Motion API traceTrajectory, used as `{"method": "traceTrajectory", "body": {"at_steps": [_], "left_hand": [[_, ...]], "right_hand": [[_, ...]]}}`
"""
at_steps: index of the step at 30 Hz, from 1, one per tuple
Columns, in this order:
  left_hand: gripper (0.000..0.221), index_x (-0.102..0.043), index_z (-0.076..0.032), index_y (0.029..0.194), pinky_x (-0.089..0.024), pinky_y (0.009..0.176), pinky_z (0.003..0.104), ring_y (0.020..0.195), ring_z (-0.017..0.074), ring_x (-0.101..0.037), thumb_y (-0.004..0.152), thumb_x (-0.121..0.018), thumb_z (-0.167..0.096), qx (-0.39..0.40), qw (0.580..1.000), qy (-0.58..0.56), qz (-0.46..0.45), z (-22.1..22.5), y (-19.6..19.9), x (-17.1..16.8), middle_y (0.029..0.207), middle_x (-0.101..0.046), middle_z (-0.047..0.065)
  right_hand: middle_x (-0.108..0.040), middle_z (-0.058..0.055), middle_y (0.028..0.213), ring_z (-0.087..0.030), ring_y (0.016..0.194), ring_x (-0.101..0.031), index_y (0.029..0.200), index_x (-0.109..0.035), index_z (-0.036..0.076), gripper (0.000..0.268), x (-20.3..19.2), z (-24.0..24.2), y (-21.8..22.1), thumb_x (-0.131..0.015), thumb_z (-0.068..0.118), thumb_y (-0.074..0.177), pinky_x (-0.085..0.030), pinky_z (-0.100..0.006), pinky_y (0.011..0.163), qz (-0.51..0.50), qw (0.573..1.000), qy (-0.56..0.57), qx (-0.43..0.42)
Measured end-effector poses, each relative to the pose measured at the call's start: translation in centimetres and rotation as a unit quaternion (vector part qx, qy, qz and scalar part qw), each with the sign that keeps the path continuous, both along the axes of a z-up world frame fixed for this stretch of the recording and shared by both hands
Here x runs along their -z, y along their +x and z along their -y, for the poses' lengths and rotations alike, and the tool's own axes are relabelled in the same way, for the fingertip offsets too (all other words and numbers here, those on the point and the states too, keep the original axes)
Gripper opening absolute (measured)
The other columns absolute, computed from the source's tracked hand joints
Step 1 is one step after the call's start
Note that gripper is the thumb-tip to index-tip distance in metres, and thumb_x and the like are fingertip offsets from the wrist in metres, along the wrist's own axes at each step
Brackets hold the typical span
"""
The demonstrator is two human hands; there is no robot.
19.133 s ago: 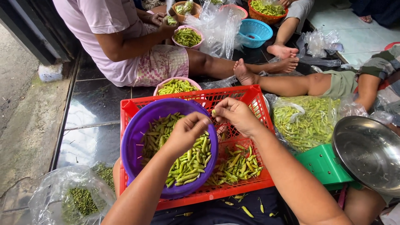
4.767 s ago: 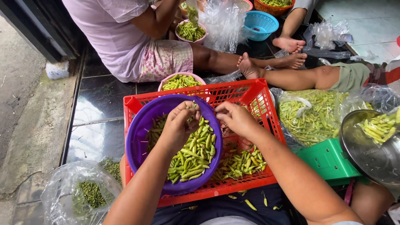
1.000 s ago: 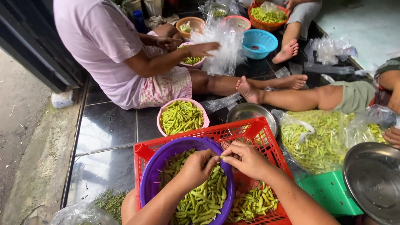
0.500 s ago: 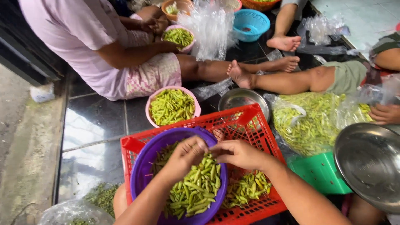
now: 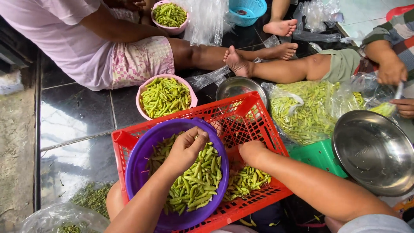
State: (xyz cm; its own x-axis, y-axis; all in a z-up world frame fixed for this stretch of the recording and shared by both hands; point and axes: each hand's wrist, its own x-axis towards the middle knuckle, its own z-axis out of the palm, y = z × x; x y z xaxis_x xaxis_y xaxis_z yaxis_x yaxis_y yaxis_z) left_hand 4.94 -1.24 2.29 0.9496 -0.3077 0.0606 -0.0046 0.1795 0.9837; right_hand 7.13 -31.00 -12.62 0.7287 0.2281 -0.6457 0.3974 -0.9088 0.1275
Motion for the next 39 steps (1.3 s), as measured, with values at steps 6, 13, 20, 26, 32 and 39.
{"method": "traceTrajectory", "body": {"at_steps": [6, 13, 20, 26, 32, 39], "left_hand": [[0.014, -0.065, -0.003, 0.094, -0.034, 0.046, 0.022, 0.047, 0.0090, -0.044, 0.097, -0.051, -0.002, 0.001, 0.990, -0.078, -0.117, 0.6, -0.6, 0.8, 0.061, -0.060, 0.011], [0.023, -0.070, 0.000, 0.093, -0.031, 0.048, 0.018, 0.052, 0.0048, -0.039, 0.092, -0.047, -0.003, 0.022, 0.992, 0.025, -0.124, 0.5, -0.8, -1.0, 0.059, -0.053, 0.001], [0.028, -0.073, -0.007, 0.093, -0.045, 0.057, 0.031, 0.055, 0.0159, -0.051, 0.106, -0.055, -0.023, 0.089, 0.985, 0.148, 0.007, 0.6, -1.9, 1.6, 0.057, -0.058, 0.008], [0.025, -0.069, -0.006, 0.090, -0.049, 0.061, 0.036, 0.060, 0.0245, -0.056, 0.107, -0.055, -0.016, 0.055, 0.978, 0.153, 0.133, -0.3, -1.6, 0.5, 0.061, -0.057, 0.011], [0.020, -0.069, -0.008, 0.089, -0.055, 0.068, 0.041, 0.067, 0.0332, -0.065, 0.104, -0.058, -0.014, 0.047, 0.967, 0.134, 0.213, -0.9, -1.5, -1.3, 0.069, -0.062, 0.013], [0.029, -0.064, -0.004, 0.081, -0.044, 0.064, 0.027, 0.062, 0.0124, -0.044, 0.104, -0.048, -0.007, -0.014, 0.992, -0.031, 0.121, -1.7, -1.4, -2.2, 0.061, -0.045, -0.001]], "right_hand": [[-0.073, -0.029, 0.106, -0.045, 0.095, -0.072, 0.144, -0.048, -0.005, 0.072, -7.4, -2.3, -0.7, -0.082, 0.016, 0.084, -0.056, -0.068, 0.069, -0.054, 0.997, 0.060, 0.007], [-0.077, -0.015, 0.100, -0.029, 0.088, -0.074, 0.106, -0.077, 0.004, 0.018, -23.7, -7.3, -1.3, -0.068, 0.016, 0.096, -0.059, -0.042, 0.077, -0.019, 0.939, 0.321, 0.123], [-0.072, -0.013, 0.083, -0.020, 0.067, -0.060, 0.100, -0.076, 0.007, 0.011, -22.4, -8.3, -1.2, -0.069, 0.013, 0.096, -0.054, -0.037, 0.065, 0.017, 0.834, 0.533, 0.145], [-0.070, -0.009, 0.069, -0.012, 0.063, -0.063, 0.102, -0.073, -0.001, 0.010, -18.0, -8.3, -0.5, -0.071, 0.005, 0.095, -0.054, -0.028, 0.064, -0.039, 0.718, 0.655, 0.231], [-0.069, -0.008, 0.082, -0.012, 0.067, -0.066, 0.108, -0.067, 0.000, 0.012, -14.7, -7.5, 0.6, -0.067, 0.007, 0.099, -0.054, -0.027, 0.066, -0.152, 0.547, 0.734, 0.373], [-0.075, -0.015, 0.111, -0.032, 0.096, -0.077, 0.119, -0.071, 0.009, 0.024, -19.1, -6.1, 0.2, -0.068, 0.019, 0.098, -0.061, -0.043, 0.079, 0.038, 0.902, 0.399, 0.158]]}}
